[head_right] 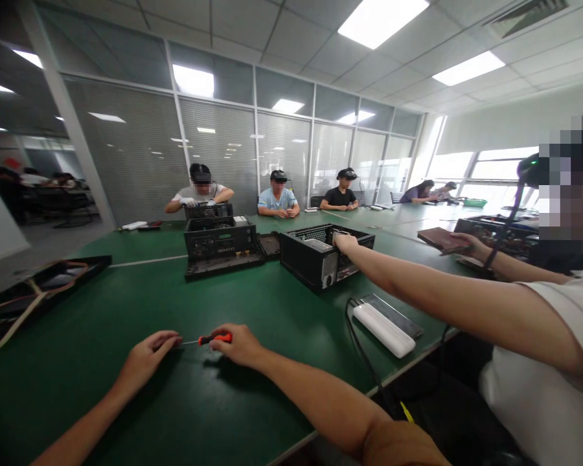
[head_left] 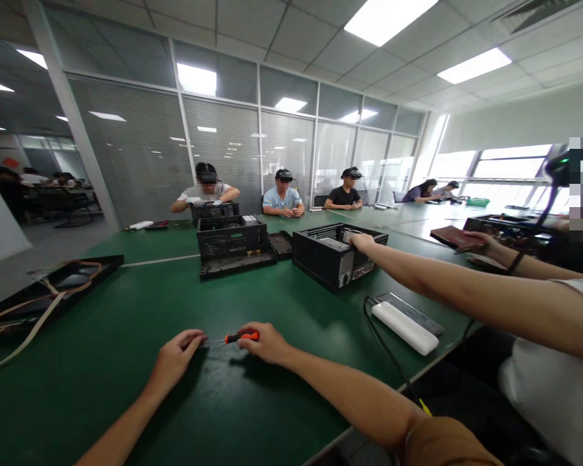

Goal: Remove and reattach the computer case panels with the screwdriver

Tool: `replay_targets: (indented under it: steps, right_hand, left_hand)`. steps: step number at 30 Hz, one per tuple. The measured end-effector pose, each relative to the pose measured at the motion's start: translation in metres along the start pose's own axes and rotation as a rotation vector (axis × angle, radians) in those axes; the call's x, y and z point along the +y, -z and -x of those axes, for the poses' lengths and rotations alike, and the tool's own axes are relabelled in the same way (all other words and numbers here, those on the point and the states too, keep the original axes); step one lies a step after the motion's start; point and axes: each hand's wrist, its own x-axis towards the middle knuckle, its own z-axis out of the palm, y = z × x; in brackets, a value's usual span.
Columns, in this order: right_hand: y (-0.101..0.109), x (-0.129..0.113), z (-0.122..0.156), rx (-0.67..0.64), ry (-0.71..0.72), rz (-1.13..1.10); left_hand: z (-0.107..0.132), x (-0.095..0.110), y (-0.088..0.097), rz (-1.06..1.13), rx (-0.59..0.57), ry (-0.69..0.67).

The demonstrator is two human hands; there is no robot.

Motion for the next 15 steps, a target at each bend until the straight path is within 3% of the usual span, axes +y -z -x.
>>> replay_targets:
  steps: [3, 7, 12, 15]
  right_hand:
    - [0.000, 0.002, 0.000, 0.003, -0.064, -0.050]
    - [0.000, 0.002, 0.003, 0.009, -0.032, 0.002]
    - [0.005, -0.010, 0.006, -0.010, 0.110, 0.241]
    - [0.017, -0.028, 0.013, -0.077, 0.207, 0.411]
  left_hand:
    - [0.002, 0.005, 0.001, 0.052, 0.002, 0.030]
    - [0.000, 0.001, 0.000, 0.070, 0.005, 0.034]
    - [-0.005, -0.012, 0.002, 0.064, 0.068, 0.027]
    - [-0.004, -0.007, 0.005, 0.025, 0.091, 0.006]
